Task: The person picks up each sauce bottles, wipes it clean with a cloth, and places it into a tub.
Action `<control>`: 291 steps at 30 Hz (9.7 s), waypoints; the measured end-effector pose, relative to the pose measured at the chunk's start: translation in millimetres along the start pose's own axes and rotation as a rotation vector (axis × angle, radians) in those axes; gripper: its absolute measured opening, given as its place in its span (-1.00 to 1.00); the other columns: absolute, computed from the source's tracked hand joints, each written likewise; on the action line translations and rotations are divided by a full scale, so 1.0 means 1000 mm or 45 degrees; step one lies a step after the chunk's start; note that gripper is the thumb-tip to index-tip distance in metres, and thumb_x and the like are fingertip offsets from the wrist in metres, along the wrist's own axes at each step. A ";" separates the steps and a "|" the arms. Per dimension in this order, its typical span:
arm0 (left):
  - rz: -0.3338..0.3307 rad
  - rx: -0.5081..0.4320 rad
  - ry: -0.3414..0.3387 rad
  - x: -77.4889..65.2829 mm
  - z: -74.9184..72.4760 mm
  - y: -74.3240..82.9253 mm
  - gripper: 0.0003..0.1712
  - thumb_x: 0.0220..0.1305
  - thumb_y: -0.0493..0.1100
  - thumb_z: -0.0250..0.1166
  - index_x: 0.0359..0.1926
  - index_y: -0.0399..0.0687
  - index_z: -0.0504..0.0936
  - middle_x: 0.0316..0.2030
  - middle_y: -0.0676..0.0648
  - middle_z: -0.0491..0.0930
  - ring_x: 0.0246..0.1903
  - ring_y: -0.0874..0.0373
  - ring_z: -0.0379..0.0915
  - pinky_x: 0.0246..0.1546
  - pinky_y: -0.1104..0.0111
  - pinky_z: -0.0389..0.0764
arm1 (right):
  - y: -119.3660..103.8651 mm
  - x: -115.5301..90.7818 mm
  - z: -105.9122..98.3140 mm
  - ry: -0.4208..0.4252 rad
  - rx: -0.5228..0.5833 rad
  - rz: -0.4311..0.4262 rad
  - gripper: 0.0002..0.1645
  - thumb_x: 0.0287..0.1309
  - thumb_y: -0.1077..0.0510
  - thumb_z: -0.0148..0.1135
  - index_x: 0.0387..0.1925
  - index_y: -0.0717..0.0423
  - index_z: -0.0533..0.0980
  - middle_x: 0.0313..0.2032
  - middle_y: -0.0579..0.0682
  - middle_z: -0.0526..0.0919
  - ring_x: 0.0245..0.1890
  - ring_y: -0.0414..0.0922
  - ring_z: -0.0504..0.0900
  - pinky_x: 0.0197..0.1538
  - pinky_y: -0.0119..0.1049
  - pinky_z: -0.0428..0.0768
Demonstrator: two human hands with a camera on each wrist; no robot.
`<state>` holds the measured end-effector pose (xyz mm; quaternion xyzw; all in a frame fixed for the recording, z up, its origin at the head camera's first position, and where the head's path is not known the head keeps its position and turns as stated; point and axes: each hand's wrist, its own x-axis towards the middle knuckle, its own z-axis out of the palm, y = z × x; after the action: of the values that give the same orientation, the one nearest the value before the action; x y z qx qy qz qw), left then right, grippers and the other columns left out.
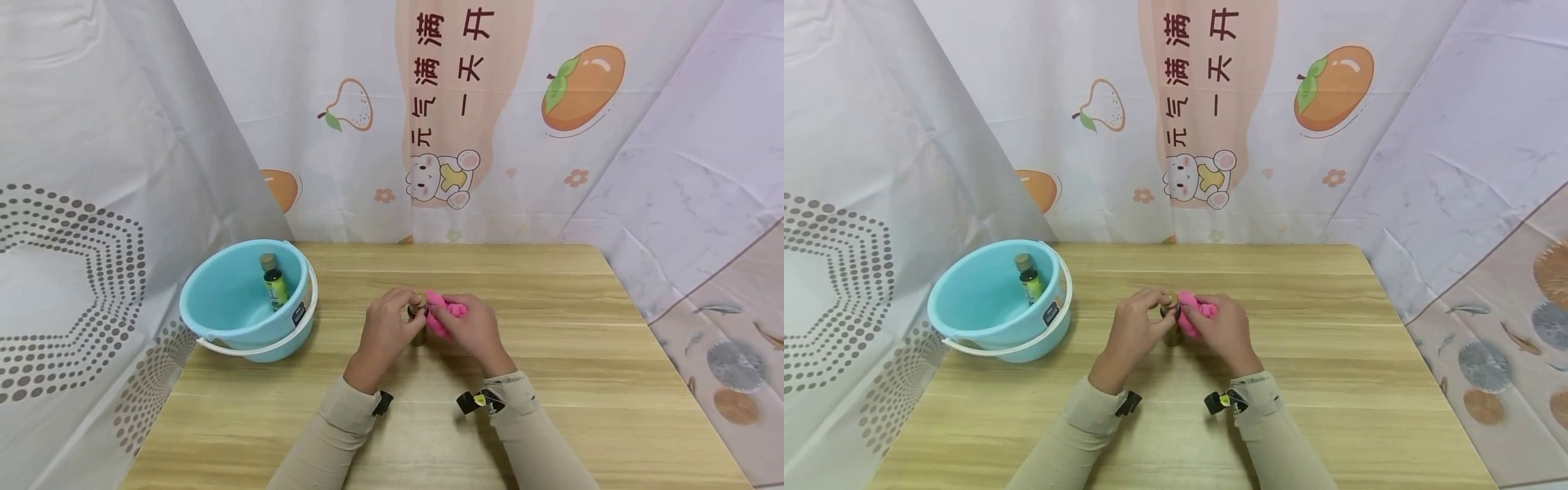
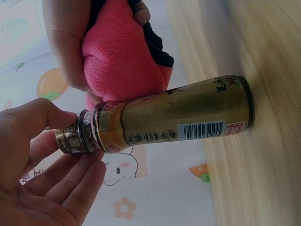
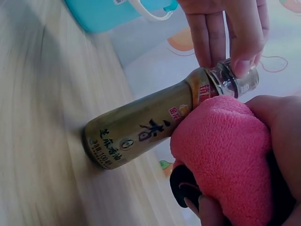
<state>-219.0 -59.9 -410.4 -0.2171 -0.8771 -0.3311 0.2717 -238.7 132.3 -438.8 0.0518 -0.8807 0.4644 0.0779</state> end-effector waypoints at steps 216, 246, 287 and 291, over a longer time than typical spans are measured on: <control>-0.040 -0.034 0.007 0.000 0.000 0.005 -0.95 0.22 -0.23 0.48 -0.30 -0.11 0.80 -0.15 -0.05 0.68 -0.13 0.09 0.66 -0.23 0.28 0.73 | 0.034 -0.019 0.020 0.008 -0.095 -0.175 -0.61 -0.02 0.08 0.56 -0.07 -0.08 0.76 -0.15 -0.07 0.79 -0.24 -0.13 0.68 -0.18 -0.20 0.67; -0.021 -0.039 -0.014 -0.001 -0.001 0.002 -0.84 0.23 -0.25 0.46 -0.16 -0.13 0.77 -0.10 -0.02 0.73 -0.10 0.12 0.71 -0.12 0.27 0.76 | 0.001 -0.010 -0.003 0.146 0.047 -0.372 -0.67 -0.02 0.22 0.54 -0.14 -0.04 0.75 -0.11 -0.06 0.79 -0.19 -0.13 0.71 -0.21 -0.27 0.70; -0.241 -0.014 0.061 0.001 0.000 0.005 -0.55 0.15 0.01 0.60 -0.03 -0.10 0.69 -0.20 0.01 0.76 -0.25 0.19 0.72 -0.30 0.30 0.70 | 0.026 -0.018 0.018 0.055 -0.005 -0.192 -0.59 -0.04 0.16 0.54 -0.06 -0.14 0.77 -0.22 -0.09 0.79 -0.35 -0.16 0.62 -0.32 -0.31 0.62; -0.249 -0.033 0.055 0.001 0.000 0.005 -0.56 0.15 -0.03 0.60 -0.03 -0.10 0.68 -0.20 0.00 0.76 -0.25 0.19 0.73 -0.30 0.33 0.69 | 0.017 -0.014 0.012 0.088 0.003 -0.258 -0.60 -0.01 0.20 0.53 -0.05 -0.08 0.77 -0.12 -0.05 0.80 -0.24 -0.12 0.70 -0.22 -0.25 0.70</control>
<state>-216.9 -56.9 -407.5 -0.1270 -0.8837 -0.3720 0.2541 -228.9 132.5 -461.6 0.1248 -0.8671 0.4567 0.1546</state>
